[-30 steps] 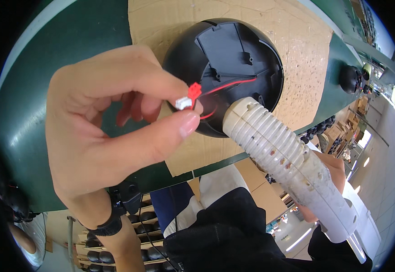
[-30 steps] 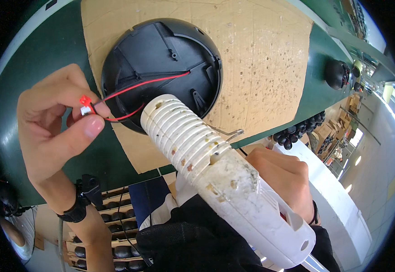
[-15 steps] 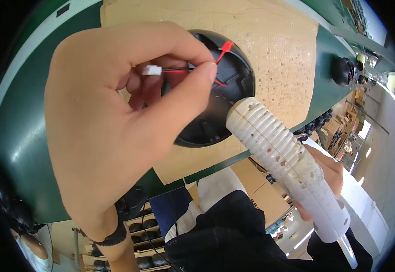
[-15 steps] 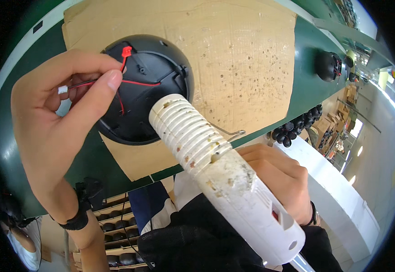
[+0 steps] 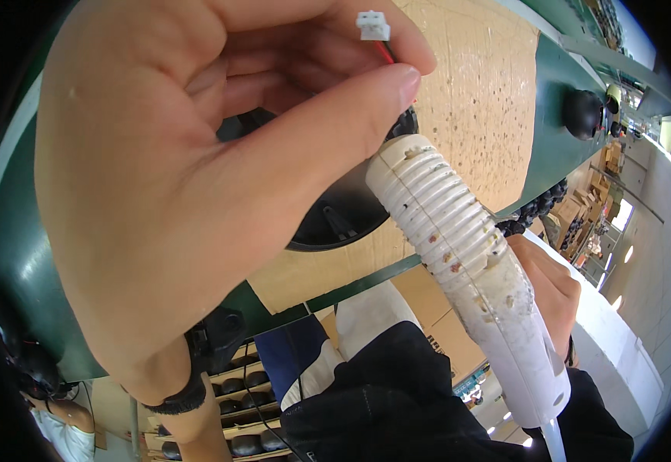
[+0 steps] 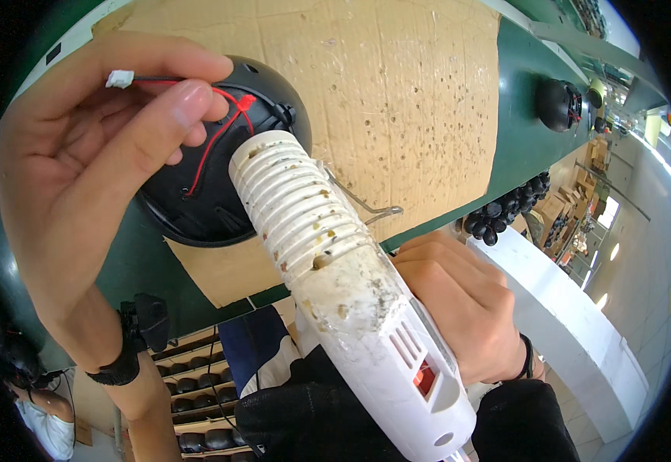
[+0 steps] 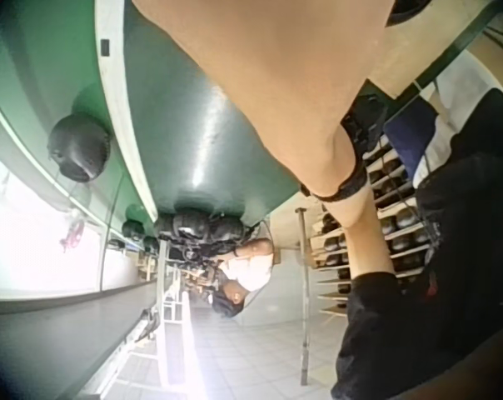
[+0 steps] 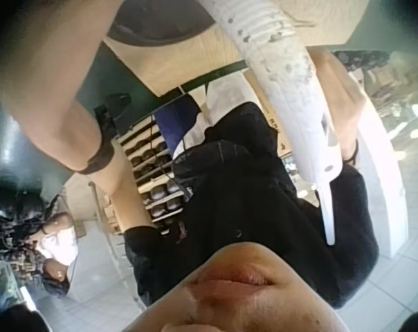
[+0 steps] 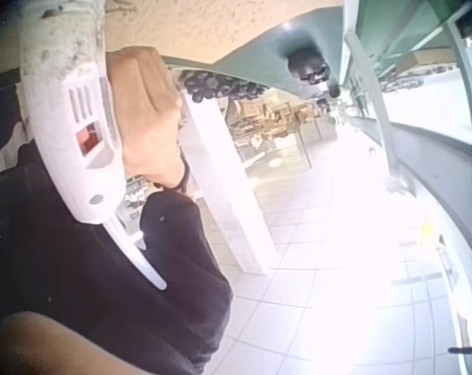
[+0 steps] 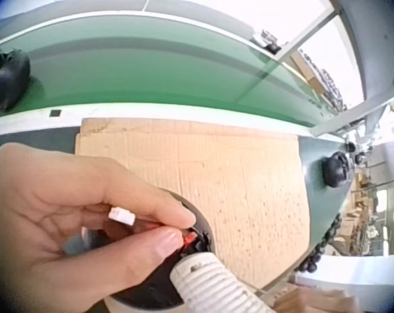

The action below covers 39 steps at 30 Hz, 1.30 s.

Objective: The person is assembling wiring into spherical plastic housings using a glue gun.

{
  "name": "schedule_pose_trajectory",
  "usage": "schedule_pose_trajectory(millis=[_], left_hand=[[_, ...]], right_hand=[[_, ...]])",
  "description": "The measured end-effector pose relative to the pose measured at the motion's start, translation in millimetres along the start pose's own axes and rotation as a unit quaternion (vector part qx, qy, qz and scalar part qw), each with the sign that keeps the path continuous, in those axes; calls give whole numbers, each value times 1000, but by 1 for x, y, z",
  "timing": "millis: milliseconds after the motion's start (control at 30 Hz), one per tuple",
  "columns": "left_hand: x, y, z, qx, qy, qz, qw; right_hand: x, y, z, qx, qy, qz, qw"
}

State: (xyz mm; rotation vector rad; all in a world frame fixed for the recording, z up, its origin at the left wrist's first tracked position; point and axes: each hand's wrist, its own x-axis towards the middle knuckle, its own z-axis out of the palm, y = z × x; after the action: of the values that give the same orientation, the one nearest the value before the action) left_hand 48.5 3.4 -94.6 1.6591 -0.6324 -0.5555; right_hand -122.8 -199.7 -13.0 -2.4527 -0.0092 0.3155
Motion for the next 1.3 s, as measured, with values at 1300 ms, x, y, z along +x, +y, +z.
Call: schedule_pose_trajectory(millis=[1300], left_hand=[[-78, -49, -6, -16, 111, -50, 992]], right_hand=[[-7, -15, -10, -50, -65, 44, 996]])
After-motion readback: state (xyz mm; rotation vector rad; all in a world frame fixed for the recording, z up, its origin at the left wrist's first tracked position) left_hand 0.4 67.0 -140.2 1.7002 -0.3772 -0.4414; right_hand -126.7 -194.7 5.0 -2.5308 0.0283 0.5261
